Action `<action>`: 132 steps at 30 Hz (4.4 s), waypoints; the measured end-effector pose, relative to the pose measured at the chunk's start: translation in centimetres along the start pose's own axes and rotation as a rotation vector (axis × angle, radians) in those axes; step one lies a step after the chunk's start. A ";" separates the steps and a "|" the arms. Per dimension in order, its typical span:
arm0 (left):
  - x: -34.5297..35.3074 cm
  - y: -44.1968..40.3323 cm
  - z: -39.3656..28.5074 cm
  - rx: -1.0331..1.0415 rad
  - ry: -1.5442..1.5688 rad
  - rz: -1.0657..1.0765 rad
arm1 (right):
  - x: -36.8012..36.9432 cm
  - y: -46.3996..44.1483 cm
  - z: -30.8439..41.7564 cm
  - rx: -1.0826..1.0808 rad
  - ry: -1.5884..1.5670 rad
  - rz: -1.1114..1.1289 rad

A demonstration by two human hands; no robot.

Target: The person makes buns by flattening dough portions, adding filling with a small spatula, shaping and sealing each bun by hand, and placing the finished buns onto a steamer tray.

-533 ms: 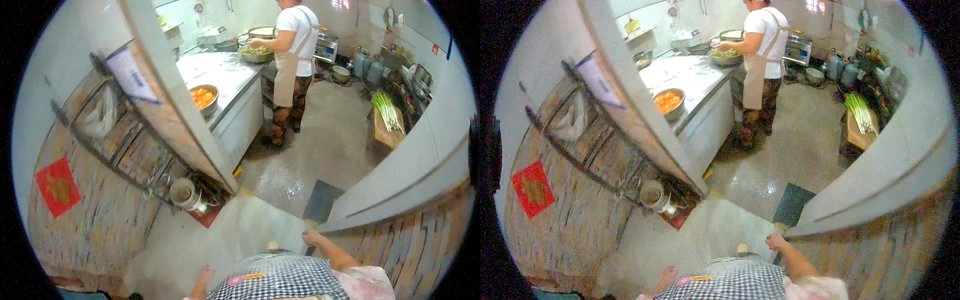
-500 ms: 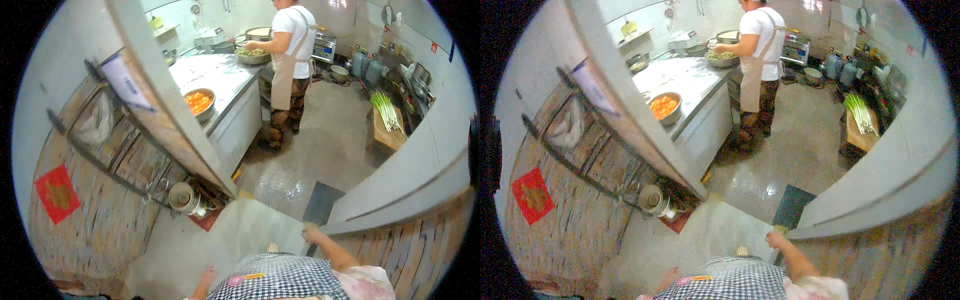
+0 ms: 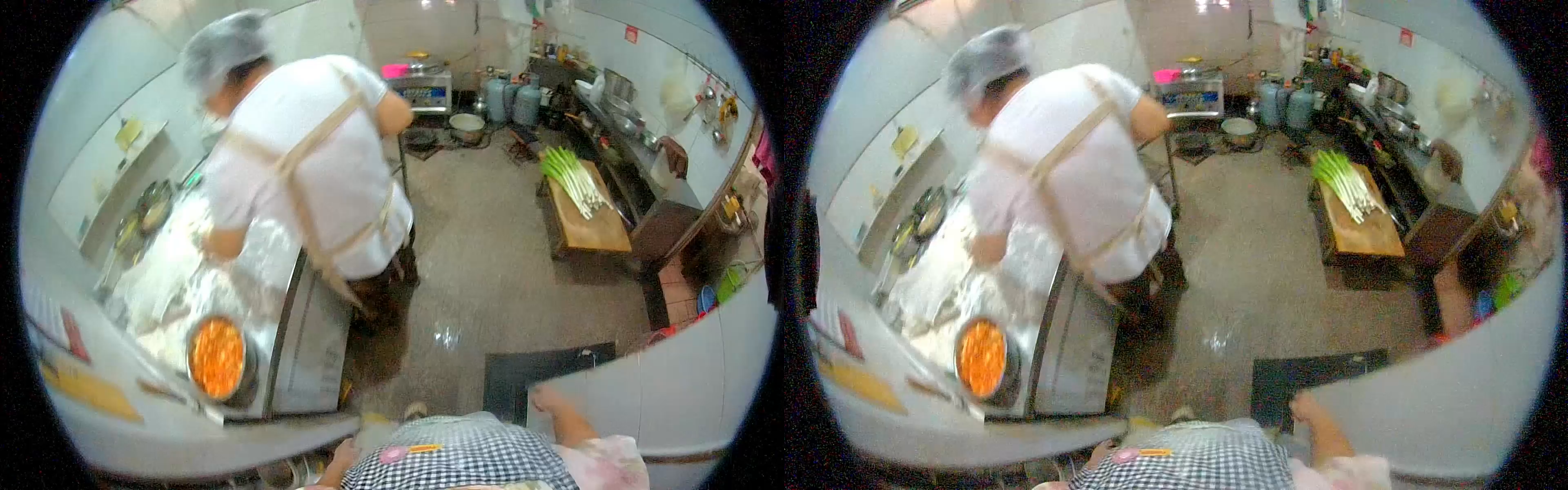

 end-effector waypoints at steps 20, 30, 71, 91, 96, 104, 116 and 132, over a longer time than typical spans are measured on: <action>-19.4 -24.6 -76.4 0.593 0.189 0.007 | -42.2 -42.7 15.9 -0.141 -0.057 -0.043; -34.1 -48.5 -91.6 0.556 0.230 -0.242 | -52.0 -62.2 26.5 -0.261 0.092 0.131; -98.5 -93.2 -108.0 0.110 0.811 -0.904 | -79.0 -144.0 109.1 -0.446 0.505 0.489; -132.5 -93.4 -91.0 -0.558 0.544 -1.521 | -50.5 -147.6 183.0 -1.406 0.602 0.713; -139.5 -88.6 -79.4 -0.835 0.466 -1.822 | -48.8 -143.6 184.1 -1.293 1.270 0.477; -139.9 -86.4 -65.8 -1.455 0.520 -1.549 | -34.2 -145.0 200.1 -1.153 1.310 0.649; -137.1 -83.6 -59.5 -1.885 0.811 -1.350 | 2.6 -119.9 220.4 -2.364 2.073 0.745; -134.7 -72.3 -34.0 -1.812 0.906 -1.340 | 19.5 -74.6 199.8 -2.202 2.102 1.503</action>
Point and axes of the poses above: each hand's wrist, its own y-axis away from the middle knuckle, its own x-axis out of the palm, z = x × y, the point moved 9 cm from there along -y, towards the middle knuckle
